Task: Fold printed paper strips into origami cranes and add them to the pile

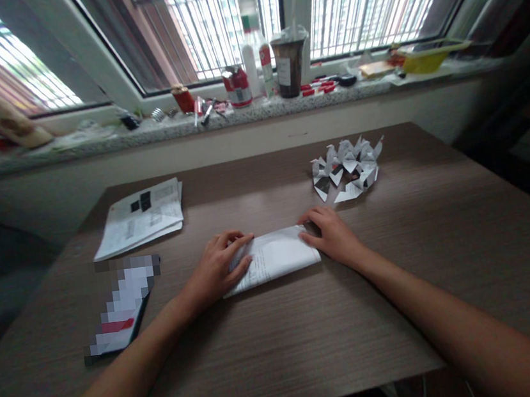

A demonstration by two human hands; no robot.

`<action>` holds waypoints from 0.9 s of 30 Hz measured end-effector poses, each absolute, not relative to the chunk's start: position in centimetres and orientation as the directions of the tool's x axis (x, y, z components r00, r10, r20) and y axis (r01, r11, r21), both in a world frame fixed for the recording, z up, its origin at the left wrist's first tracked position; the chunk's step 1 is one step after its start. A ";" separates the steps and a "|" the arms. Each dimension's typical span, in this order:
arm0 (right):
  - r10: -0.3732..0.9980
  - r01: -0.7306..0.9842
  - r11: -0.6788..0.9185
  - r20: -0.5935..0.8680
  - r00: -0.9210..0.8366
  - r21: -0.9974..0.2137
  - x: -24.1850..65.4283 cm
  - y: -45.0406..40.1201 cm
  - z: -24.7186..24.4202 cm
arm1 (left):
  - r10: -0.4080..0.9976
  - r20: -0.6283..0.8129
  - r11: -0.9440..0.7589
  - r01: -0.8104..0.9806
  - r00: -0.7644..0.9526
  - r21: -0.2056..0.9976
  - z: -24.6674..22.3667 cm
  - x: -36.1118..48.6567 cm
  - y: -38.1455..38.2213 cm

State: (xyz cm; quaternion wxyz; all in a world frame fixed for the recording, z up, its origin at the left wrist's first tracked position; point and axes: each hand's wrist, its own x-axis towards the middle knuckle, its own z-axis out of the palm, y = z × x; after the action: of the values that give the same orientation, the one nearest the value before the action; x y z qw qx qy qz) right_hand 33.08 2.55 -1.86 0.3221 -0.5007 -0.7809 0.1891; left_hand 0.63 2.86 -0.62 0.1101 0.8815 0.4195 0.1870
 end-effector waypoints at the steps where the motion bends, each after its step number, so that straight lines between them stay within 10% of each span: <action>1: 0.912 0.653 0.411 0.298 -0.282 -0.637 33.1 2.5 -1.9 | 0.783 0.231 -0.621 0.694 0.578 0.365 -0.5 0.6 2.8; 27: 0.943 0.324 0.152 0.039 -0.330 -0.934 30.3 3.0 0.4 | 0.765 0.131 -0.543 0.523 0.630 0.657 1.1 1.3 2.5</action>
State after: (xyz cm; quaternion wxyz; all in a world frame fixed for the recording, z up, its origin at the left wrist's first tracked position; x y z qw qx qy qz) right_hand 30.32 3.04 0.44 0.3416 -0.4672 -0.6778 0.4535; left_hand 1.28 2.47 1.10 0.2938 0.8537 0.3772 0.2063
